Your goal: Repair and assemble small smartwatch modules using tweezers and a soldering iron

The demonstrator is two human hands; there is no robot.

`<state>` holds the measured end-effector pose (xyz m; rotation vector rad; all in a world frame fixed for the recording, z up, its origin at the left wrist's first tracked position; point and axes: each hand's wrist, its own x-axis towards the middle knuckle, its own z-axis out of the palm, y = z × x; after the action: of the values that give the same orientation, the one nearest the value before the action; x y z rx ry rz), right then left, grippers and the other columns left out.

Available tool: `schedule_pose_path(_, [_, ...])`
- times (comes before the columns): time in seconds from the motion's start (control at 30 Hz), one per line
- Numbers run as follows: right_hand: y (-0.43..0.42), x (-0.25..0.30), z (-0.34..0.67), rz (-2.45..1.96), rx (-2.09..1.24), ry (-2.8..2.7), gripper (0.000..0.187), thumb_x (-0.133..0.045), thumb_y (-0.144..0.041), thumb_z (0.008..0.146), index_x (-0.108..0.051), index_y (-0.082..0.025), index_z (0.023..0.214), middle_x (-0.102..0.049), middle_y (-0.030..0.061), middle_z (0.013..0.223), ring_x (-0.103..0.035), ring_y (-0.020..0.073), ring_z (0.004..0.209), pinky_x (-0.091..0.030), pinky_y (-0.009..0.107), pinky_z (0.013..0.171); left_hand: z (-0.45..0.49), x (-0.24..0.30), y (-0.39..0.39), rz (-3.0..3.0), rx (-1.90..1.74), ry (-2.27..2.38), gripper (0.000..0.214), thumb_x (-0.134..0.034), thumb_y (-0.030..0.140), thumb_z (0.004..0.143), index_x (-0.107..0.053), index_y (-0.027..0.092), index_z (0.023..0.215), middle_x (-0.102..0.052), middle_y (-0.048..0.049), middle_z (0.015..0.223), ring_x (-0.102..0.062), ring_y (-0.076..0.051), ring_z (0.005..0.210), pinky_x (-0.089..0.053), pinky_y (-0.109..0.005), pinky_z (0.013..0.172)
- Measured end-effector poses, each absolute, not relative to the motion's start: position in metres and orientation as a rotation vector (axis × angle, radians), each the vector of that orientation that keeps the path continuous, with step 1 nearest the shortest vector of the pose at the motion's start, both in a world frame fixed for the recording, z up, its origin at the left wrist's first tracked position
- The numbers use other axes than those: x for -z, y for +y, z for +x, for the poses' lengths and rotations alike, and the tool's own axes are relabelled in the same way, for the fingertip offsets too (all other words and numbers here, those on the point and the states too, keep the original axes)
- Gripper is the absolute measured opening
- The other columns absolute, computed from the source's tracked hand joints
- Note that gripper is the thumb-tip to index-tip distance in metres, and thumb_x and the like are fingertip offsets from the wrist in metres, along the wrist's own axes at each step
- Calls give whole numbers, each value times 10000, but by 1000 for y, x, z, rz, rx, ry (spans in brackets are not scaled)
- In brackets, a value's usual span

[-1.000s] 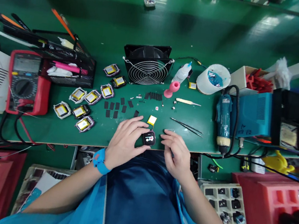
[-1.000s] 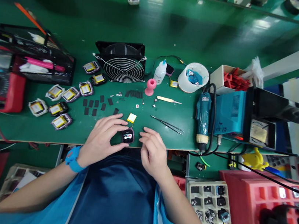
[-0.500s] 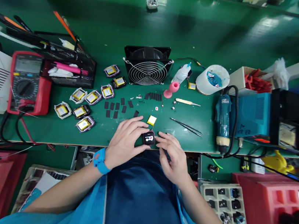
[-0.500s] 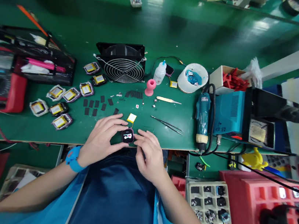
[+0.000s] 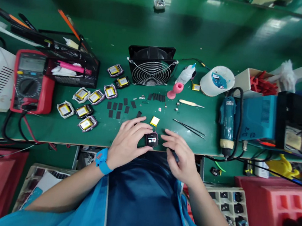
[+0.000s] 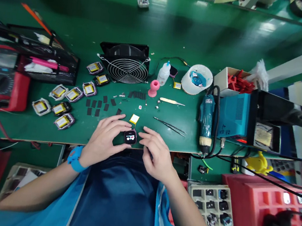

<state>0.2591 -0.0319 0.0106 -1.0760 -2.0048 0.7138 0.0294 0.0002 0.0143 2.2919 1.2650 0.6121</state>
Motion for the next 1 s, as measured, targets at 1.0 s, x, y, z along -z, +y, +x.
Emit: schedule_pose_path(1.0, [-29,-16,264,-922,-778,-2162,346,-443,24,875,-654,-209,1019,-768,69,1237,-506,311,1457,-563,562,1066,29,-13,0,2281,-612,1258,442,-852,273,808,-640,196,1188,-721,-70,1260,-533,-327,1374,-431,-498,1103])
